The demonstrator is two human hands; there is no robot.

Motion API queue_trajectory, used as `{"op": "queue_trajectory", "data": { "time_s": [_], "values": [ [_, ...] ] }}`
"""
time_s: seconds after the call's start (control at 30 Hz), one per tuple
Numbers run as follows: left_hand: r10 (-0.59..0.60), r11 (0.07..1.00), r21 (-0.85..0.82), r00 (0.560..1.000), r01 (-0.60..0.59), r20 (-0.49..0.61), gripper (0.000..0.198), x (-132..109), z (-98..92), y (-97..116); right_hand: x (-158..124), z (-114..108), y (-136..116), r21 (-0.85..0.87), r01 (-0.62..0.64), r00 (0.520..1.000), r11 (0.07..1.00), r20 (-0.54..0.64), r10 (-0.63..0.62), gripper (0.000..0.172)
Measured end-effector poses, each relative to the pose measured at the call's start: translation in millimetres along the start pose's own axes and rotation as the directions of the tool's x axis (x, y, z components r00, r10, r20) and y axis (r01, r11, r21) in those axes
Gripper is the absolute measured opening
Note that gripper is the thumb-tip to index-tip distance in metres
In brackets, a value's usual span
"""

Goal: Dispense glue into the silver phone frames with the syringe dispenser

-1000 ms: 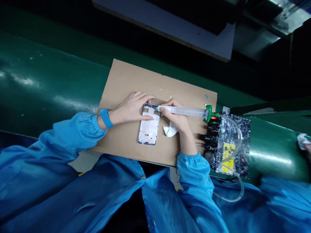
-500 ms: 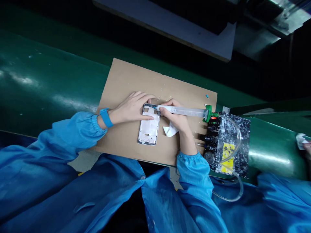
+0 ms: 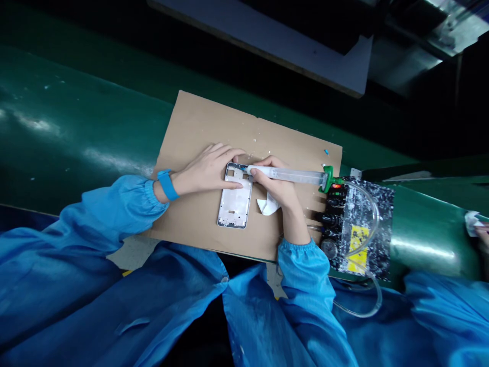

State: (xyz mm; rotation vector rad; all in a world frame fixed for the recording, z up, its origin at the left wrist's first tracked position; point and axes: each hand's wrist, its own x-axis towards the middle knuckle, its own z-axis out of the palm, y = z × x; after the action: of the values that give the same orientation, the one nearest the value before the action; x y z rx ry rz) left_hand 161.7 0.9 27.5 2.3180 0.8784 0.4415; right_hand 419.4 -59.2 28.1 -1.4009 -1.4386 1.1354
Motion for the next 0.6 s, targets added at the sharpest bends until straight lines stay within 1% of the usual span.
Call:
{"op": "queue_trajectory", "data": {
  "time_s": [0.13, 0.33, 0.6],
  "values": [
    [0.0, 1.0, -0.002, 1.0, 0.0, 0.002, 0.077, -0.1, 0.0, -0.1, -0.1, -0.7, 1.0, -0.024, 0.004, 1.0, 1.0, -0.001, -0.004, 0.049],
    [-0.002, 1.0, -0.005, 1.0, 0.002, 0.007, 0.075, 0.2, -1.6, 0.9, -0.4, 0.3, -1.7, -0.016, -0.007, 1.0, 1.0, -0.001, 0.007, 0.051],
    [-0.013, 1.0, 0.0, 1.0, 0.013, 0.011, 0.079, 0.9, -1.5, 1.3, -0.3, 0.1, -0.3, -0.029, -0.005, 1.0, 1.0, 0.0, 0.005, 0.049]
  ]
}}
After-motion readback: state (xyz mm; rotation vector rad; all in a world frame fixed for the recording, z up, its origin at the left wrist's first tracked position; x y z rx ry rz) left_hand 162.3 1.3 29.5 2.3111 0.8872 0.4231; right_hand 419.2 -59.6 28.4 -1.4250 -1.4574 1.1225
